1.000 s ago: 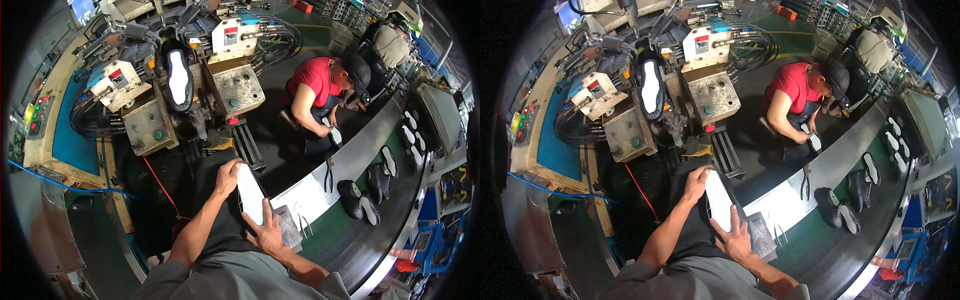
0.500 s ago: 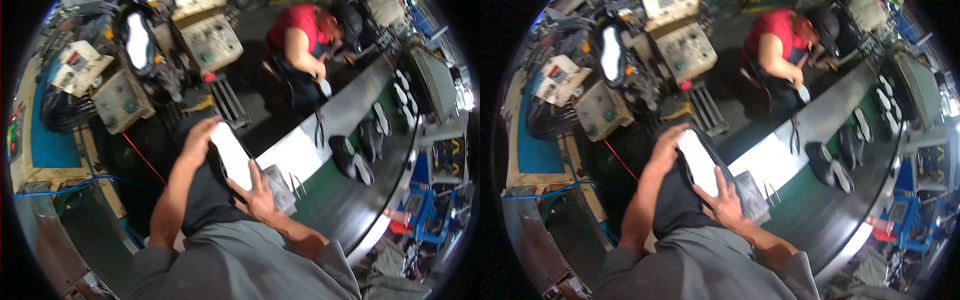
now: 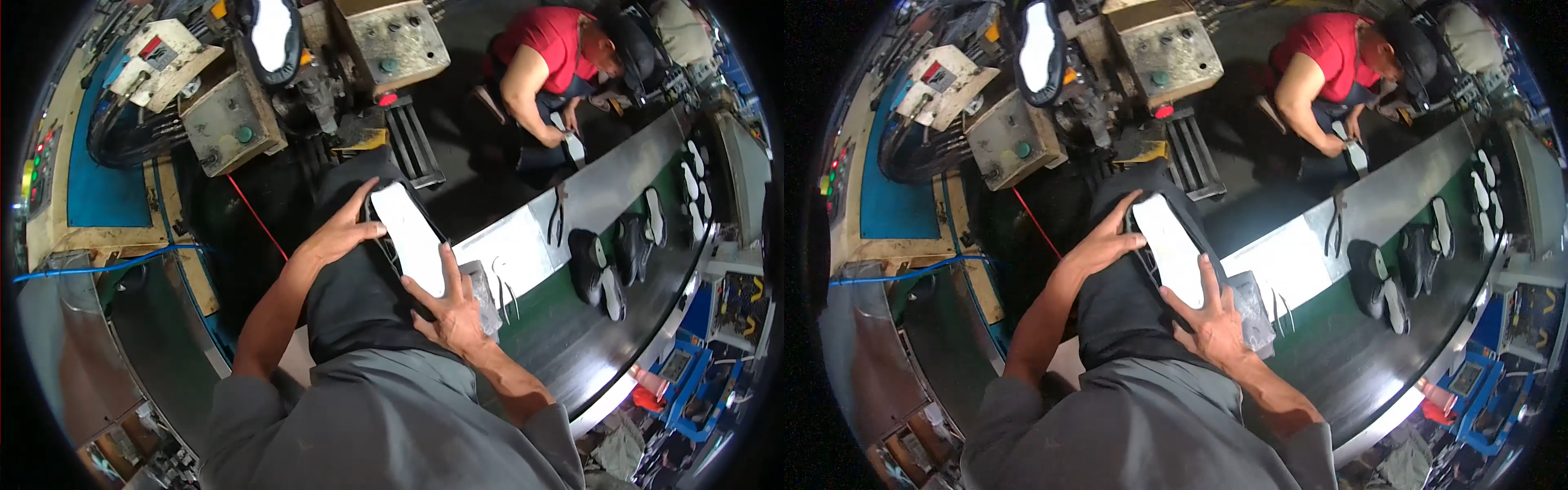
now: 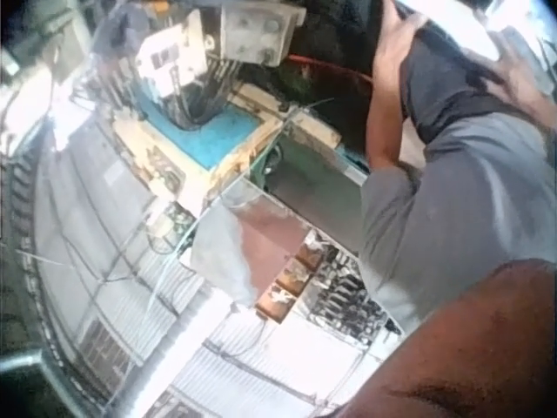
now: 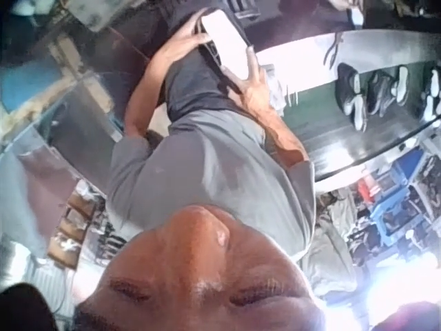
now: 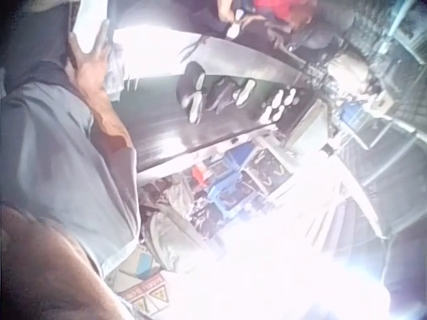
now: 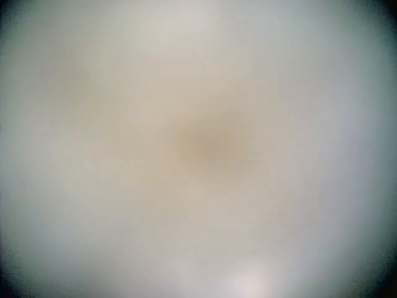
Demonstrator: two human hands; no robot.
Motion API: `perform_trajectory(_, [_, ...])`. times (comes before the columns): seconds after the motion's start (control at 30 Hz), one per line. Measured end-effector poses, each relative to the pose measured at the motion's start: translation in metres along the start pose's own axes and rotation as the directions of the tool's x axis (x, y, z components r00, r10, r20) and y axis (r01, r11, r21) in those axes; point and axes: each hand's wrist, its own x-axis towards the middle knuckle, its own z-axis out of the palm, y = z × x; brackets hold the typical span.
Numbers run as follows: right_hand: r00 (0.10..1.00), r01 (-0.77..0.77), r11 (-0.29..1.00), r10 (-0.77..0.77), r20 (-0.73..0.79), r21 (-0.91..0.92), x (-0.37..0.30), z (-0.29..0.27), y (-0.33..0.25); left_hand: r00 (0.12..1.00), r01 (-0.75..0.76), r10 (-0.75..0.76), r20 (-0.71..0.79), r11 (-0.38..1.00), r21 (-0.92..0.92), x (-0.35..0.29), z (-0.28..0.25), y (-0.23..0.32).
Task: Assembling shoe components and using industrial machinery on a production line.
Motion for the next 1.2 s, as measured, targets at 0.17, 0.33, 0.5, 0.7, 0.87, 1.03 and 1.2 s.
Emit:
perform_trajectory(0.17, [0.991, -0.009, 0.994, 0.023, -0.130, 0.106, 0.019, -0.025, -0.005, 0.978, -0.053, 0.058, -0.202, 0.998, 0.027, 0.013, -0.101, 0.039])
perform_trajectory(0.33, [0.980, -0.075, 0.995, 0.085, -0.178, 0.065, 0.052, -0.076, -0.015, 0.719, -0.443, 0.462, -0.519, 0.880, 0.171, 0.083, -0.185, 0.177])
perform_trajectory(0.5, [0.941, 0.087, 0.996, -0.080, -0.328, 0.006, 0.136, -0.121, -0.051, 0.868, -0.407, 0.324, -0.377, 0.898, -0.166, 0.146, -0.173, 0.263])
perform_trajectory(0.7, [0.909, 0.253, 0.966, -0.257, -0.329, -0.055, 0.285, -0.144, -0.113, 0.807, -0.567, 0.552, -0.210, 0.824, -0.015, 0.061, -0.163, 0.253])
perform_trajectory(0.87, [0.865, 0.317, 0.945, -0.322, -0.384, -0.078, 0.383, -0.129, -0.137, 0.868, -0.496, 0.458, -0.192, 0.801, -0.334, -0.044, -0.123, 0.199])
perform_trajectory(1.03, [0.844, 0.329, 0.942, -0.321, -0.429, -0.057, 0.427, -0.104, -0.141, 0.834, -0.549, 0.478, -0.274, 0.764, -0.339, -0.102, -0.124, 0.128])
perform_trajectory(1.2, [0.856, 0.320, 0.947, -0.286, -0.430, 0.008, 0.442, -0.087, -0.141, 0.874, -0.474, 0.361, -0.327, 0.784, -0.402, -0.122, -0.137, 0.088])
